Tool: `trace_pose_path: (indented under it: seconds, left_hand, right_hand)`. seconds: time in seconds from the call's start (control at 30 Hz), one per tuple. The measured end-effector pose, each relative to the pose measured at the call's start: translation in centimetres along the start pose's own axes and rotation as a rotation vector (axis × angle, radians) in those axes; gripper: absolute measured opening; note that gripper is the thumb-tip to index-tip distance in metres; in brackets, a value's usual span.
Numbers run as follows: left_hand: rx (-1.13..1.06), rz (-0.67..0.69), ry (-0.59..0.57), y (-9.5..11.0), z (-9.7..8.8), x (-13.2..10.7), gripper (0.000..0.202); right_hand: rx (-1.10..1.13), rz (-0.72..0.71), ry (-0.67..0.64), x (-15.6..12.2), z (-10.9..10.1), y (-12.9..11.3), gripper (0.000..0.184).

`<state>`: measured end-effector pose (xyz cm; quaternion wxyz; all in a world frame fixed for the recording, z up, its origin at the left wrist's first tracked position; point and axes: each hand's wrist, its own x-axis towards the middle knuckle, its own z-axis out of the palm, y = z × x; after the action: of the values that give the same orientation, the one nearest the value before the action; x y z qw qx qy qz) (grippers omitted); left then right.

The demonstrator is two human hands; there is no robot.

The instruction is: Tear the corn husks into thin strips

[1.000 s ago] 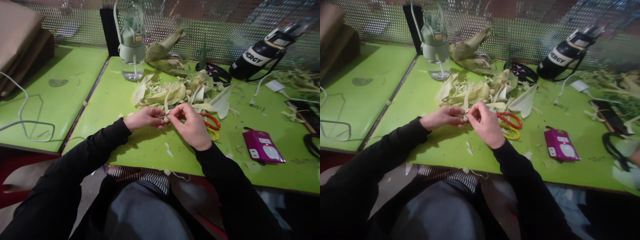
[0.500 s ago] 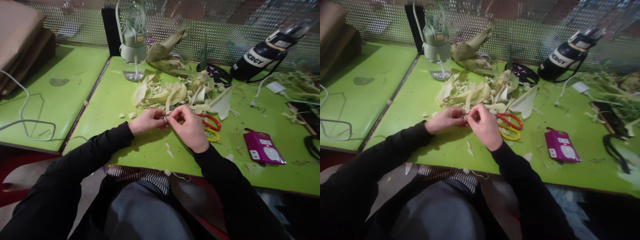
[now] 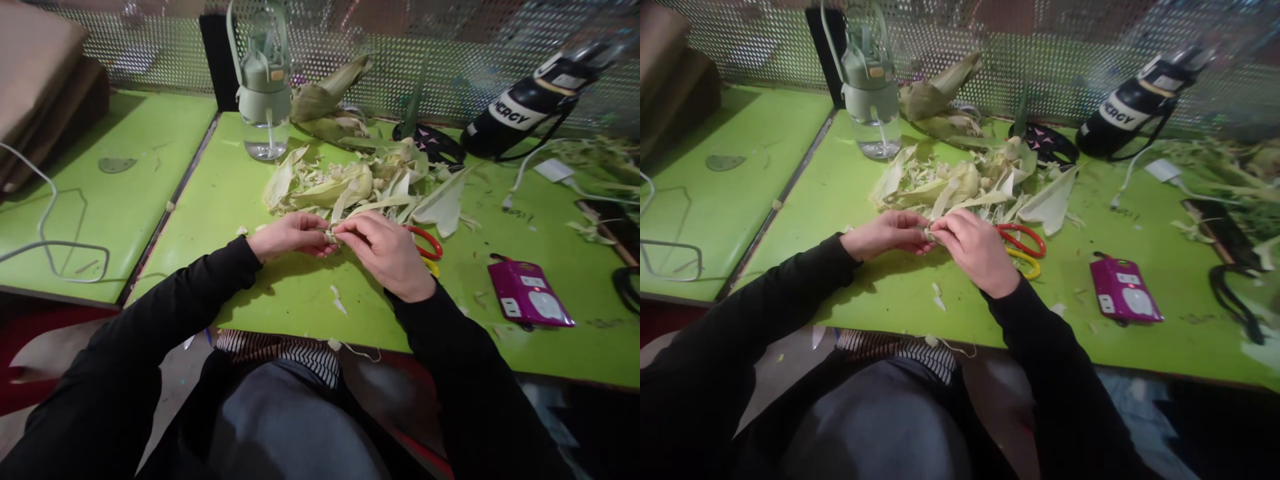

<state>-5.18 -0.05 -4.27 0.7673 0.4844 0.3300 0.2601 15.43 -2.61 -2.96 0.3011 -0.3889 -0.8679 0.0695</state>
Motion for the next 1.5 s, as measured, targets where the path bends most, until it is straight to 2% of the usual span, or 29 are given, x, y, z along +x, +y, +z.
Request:
trace_pose_path:
  seconds: [0.1,0.2,0.27,0.4,0.53,0.77,0.83,0.9,1.0,1.03,1.17,1.27,1.37,1.5]
  left_hand:
    - [0.057,-0.003,0.006,0.1,-0.1,0.0,0.007]
    - [0.088,0.013,-0.015,0.0,-0.2,0.0,0.006]
    - [0.076,0.038,-0.029,-0.1,-0.3,0.0,0.009]
    - [0.001,0.063,-0.019,-0.2,-0.7,0.1,0.015]
    - [0.022,0.062,-0.063,-0.2,-0.7,0.1,0.011]
    - [0.017,0.071,-0.106,-0.4,-0.4,0.0,0.014]
    - [0.002,0.068,-0.123,-0.5,-0.4,0.1,0.014]
    - [-0.039,0.082,-0.104,-0.7,-0.3,0.3,0.014]
    - [-0.173,0.181,0.02,-0.9,-0.1,0.6,0.012]
    - [-0.213,0.22,0.059,-0.9,0.0,0.6,0.012]
    - [-0.281,0.319,0.087,-1.3,0.8,0.9,0.013]
    - [-0.284,0.33,0.087,-1.6,1.3,0.9,0.013]
    - [-0.28,0.284,0.117,-1.8,1.6,0.8,0.011]
    - [-0.298,0.27,0.129,-1.5,1.6,0.5,0.008]
  right_hand:
    - [0.023,0.04,-0.032,0.0,0.3,-0.3,0.012]
    - [0.055,0.06,-0.006,-0.1,0.7,-0.7,0.011]
    - [0.078,0.059,0.023,0.0,0.6,-0.9,0.008]
    - [0.064,0.049,0.064,0.1,-0.2,-0.7,0.017]
    - [0.057,0.047,0.065,0.1,-0.4,-0.4,0.008]
    - [0.214,0.1,0.082,0.3,-0.1,-0.7,0.005]
    - [0.227,0.066,0.059,0.3,-0.1,-0.8,0.004]
    - [0.187,0.041,0.113,0.3,0.0,-0.9,0.002]
    - [0.064,0.072,0.32,0.1,0.4,-1.4,0.008]
    - [0.042,0.093,0.337,0.0,0.6,-1.6,0.013]
    - [0.132,0.252,0.156,-0.1,1.7,-1.9,0.031]
    - [0.243,0.342,0.12,-0.1,2.1,-2.0,0.034]
    - [0.278,0.357,0.035,-0.1,2.1,-2.2,0.029]
    - [0.275,0.305,-0.113,-0.2,2.3,-2.7,0.029]
